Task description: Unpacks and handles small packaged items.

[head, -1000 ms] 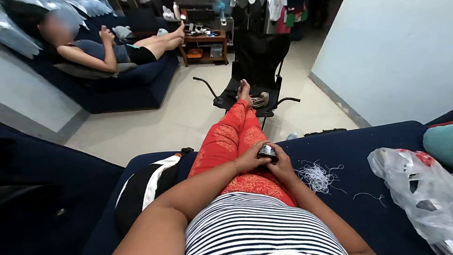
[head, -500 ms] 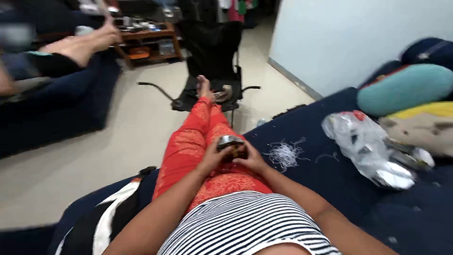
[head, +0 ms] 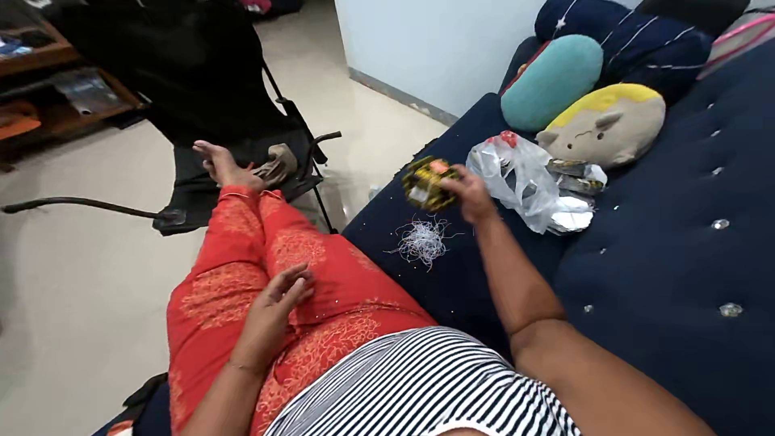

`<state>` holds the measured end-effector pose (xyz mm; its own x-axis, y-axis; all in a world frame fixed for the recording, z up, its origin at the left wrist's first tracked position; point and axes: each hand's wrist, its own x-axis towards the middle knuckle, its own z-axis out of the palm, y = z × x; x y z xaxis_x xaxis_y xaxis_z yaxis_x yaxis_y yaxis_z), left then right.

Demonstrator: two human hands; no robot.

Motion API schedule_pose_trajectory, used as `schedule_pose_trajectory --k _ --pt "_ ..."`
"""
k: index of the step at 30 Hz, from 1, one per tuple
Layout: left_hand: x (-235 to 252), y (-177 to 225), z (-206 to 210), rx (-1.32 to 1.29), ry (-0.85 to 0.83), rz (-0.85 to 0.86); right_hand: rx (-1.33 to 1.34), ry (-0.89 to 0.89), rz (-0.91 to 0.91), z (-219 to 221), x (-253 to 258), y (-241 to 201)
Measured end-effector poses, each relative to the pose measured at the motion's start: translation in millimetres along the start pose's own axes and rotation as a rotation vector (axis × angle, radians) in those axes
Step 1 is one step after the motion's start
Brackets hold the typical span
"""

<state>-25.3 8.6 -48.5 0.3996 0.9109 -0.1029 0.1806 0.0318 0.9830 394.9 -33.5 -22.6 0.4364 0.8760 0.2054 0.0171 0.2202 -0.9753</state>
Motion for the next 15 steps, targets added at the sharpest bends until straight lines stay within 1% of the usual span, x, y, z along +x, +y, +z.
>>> schedule_pose_trajectory --k 2,4,5,7,9,11,12,15 --pt "1 -4 -3 0.019 -0.028 0.012 -0.047 0.177 -0.062 -57 7 -14" --pt "4 -4 -3 0.060 -0.066 0.017 -0.040 0.439 -0.087 -102 10 -24" --pt "5 -2 -2 0.088 -0.084 0.012 -0.003 0.574 -0.085 -119 10 -27" --pt "4 3 0 0.122 -0.112 -0.007 0.131 0.824 -0.097 -147 8 -19" --pt "4 6 0 0.143 -0.125 -0.020 0.285 0.996 -0.109 -162 2 -1" --pt "4 10 0 0.155 -0.125 -0.033 0.386 1.084 -0.011 -165 -4 20" --pt "5 12 -1 0.153 -0.127 -0.044 0.416 1.092 0.031 -164 -7 27" --pt "6 16 -2 0.160 -0.135 -0.071 0.423 1.121 0.058 -156 -6 34"
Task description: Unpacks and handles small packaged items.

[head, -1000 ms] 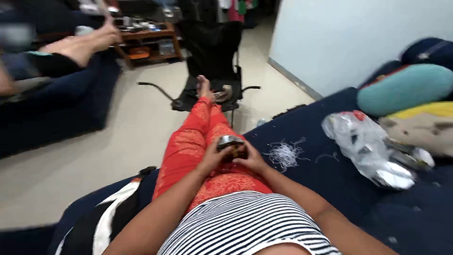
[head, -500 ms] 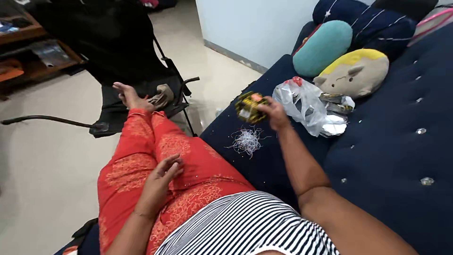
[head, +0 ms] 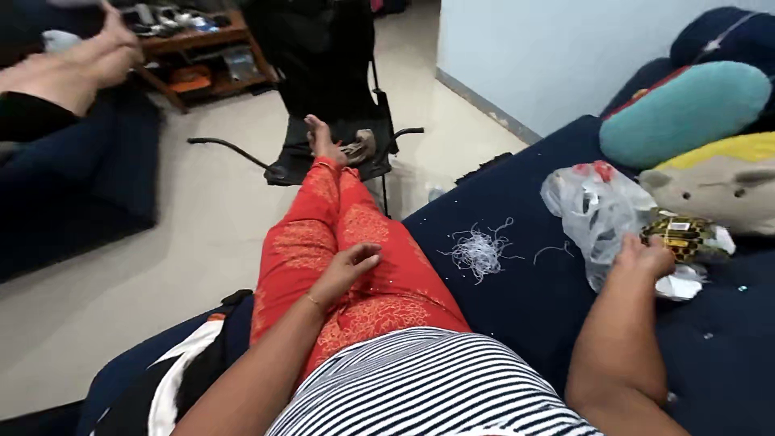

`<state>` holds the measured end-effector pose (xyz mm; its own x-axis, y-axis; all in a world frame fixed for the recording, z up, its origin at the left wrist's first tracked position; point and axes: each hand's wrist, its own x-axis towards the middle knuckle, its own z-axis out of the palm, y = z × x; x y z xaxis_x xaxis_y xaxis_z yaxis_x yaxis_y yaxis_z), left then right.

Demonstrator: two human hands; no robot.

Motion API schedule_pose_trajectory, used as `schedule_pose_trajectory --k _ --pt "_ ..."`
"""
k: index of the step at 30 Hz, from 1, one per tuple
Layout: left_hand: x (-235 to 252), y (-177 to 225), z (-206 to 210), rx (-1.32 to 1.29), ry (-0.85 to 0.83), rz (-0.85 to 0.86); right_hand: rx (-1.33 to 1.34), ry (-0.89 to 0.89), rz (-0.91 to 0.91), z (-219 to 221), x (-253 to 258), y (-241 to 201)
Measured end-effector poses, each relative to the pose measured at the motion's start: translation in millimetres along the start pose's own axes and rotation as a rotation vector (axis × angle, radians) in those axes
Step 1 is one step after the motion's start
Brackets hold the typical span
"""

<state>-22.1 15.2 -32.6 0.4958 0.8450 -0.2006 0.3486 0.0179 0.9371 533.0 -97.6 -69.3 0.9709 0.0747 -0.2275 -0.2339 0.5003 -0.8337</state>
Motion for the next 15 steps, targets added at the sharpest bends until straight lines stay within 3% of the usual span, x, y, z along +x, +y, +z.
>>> schedule_pose_trajectory --k 10,15 --pt "-11 13 -28 0.137 0.080 0.051 -0.188 -0.221 -0.060 15 -13 -6" --pt "-38 16 -58 0.254 0.153 0.074 -0.281 -0.471 -0.041 33 -37 13"
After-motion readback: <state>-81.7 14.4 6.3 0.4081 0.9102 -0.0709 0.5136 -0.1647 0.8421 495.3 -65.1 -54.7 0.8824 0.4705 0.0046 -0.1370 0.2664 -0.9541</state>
